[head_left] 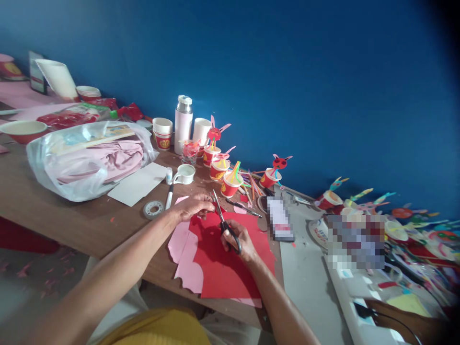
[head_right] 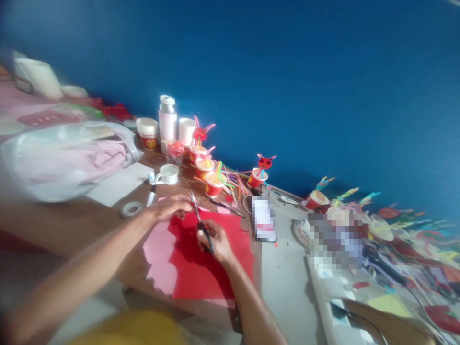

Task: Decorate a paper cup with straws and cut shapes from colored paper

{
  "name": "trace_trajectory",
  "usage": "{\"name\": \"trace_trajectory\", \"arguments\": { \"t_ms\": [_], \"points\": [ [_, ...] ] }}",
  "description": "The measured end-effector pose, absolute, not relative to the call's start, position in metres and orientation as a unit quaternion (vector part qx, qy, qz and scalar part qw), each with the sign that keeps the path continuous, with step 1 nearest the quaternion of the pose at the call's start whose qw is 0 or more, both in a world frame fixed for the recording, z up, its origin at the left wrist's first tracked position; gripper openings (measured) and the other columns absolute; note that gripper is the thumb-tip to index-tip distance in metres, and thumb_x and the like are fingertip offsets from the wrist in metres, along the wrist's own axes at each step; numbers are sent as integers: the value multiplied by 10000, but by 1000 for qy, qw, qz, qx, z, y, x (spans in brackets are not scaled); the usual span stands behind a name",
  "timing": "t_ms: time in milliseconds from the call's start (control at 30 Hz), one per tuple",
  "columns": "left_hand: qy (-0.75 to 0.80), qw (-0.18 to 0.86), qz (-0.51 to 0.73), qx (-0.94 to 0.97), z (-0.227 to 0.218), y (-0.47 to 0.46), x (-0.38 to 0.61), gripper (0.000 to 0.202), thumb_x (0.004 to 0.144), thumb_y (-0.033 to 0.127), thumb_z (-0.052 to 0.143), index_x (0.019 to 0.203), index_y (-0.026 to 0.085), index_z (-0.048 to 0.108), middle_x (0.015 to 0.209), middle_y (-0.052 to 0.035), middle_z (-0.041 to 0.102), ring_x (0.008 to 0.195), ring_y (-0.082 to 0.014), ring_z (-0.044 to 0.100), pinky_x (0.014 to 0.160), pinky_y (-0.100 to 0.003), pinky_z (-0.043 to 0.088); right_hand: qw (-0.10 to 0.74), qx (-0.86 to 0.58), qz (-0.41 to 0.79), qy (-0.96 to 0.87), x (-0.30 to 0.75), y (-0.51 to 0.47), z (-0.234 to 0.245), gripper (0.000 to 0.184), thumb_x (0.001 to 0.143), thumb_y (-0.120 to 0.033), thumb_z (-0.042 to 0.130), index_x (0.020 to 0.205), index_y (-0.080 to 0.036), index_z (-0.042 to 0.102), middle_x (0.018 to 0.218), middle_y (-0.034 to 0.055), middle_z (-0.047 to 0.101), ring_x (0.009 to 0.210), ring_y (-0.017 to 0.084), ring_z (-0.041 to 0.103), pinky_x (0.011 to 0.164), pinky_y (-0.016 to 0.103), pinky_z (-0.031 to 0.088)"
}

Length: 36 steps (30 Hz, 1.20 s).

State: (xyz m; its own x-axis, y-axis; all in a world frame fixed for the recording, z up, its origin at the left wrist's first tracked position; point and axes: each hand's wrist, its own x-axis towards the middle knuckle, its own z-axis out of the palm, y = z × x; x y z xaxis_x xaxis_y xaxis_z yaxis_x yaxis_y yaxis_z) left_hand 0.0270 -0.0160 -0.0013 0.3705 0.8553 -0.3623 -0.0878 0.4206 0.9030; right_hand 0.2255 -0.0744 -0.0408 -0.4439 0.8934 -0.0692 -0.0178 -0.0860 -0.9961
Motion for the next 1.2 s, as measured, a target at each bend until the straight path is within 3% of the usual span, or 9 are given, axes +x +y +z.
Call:
{"name": "trace_trajectory", "arguments": {
  "t_ms": [1200],
  "points": [
    [456,707,337,422,1,-18,26,125,575,159,637,644,153,532,528,42,540,447,-75,469,478,-214,358,354,-389,623,-579,228,-75,-37,316,770,-449,603,858,-157,522,488,-59,498,380,67,434,408,188,321]
  ]
}}
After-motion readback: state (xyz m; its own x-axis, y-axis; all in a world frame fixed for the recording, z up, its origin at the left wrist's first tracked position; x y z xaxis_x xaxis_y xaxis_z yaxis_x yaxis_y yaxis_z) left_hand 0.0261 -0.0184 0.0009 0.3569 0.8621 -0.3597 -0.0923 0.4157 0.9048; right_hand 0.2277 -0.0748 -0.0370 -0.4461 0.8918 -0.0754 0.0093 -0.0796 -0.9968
